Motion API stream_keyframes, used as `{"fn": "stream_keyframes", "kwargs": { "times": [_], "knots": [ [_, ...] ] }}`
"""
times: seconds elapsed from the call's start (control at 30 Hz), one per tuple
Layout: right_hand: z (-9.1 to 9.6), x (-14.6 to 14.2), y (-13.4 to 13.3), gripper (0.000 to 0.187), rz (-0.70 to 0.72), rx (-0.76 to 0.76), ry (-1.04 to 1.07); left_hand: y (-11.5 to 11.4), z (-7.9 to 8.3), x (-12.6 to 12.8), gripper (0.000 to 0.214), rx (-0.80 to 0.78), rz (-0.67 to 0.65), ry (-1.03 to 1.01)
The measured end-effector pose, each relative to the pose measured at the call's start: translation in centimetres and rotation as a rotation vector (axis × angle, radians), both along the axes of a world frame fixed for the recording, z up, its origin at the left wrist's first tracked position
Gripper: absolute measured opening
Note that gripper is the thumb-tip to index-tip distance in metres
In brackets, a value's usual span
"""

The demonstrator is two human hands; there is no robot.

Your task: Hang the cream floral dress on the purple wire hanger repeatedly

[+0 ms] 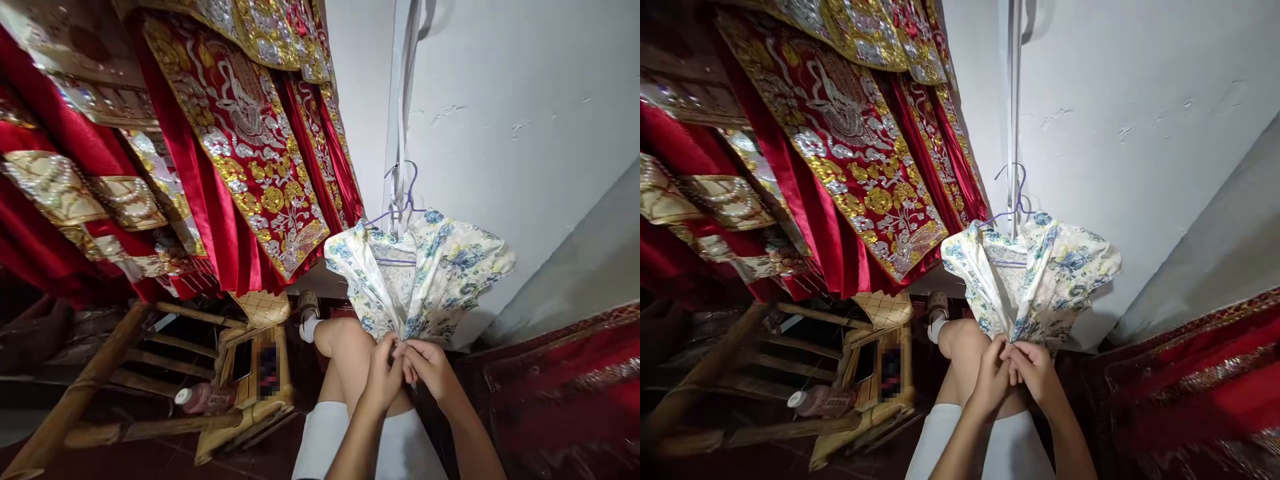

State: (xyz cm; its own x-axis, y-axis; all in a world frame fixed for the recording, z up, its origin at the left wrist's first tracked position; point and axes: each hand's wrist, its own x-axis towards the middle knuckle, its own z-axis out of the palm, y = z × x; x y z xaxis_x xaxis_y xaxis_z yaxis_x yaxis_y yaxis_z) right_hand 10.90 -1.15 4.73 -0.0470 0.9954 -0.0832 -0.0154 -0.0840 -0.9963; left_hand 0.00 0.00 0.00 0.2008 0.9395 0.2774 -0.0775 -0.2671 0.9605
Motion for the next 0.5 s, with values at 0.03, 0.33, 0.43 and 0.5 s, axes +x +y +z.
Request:
{"fn": "stream_keyframes", "kwargs": {
  "times": [0.03,0.33,0.43,0.5],
  "knots": [
    [0.6,0.2,0.3,0.038,0.021,0.000,-0.018,0.2,0.4,-0.1,0.020,0.018,-0.004,0.015],
    [12.6,3.6,8.3,0.022,-0.282,0.165,0.168,2.4,1.1,-2.1,0.014,0.289,-0.004,0.639],
    [16.2,3.7,9.6,0.019,-0.293,0.253,0.265,3.7,0.8,-2.7,0.013,0.323,-0.040,0.804],
    [17.3,3.3,9.6,0.016,-0.278,0.300,0.271,4.6,1.6,-3.0,0.014,0.324,-0.090,0.822]
  ]
}}
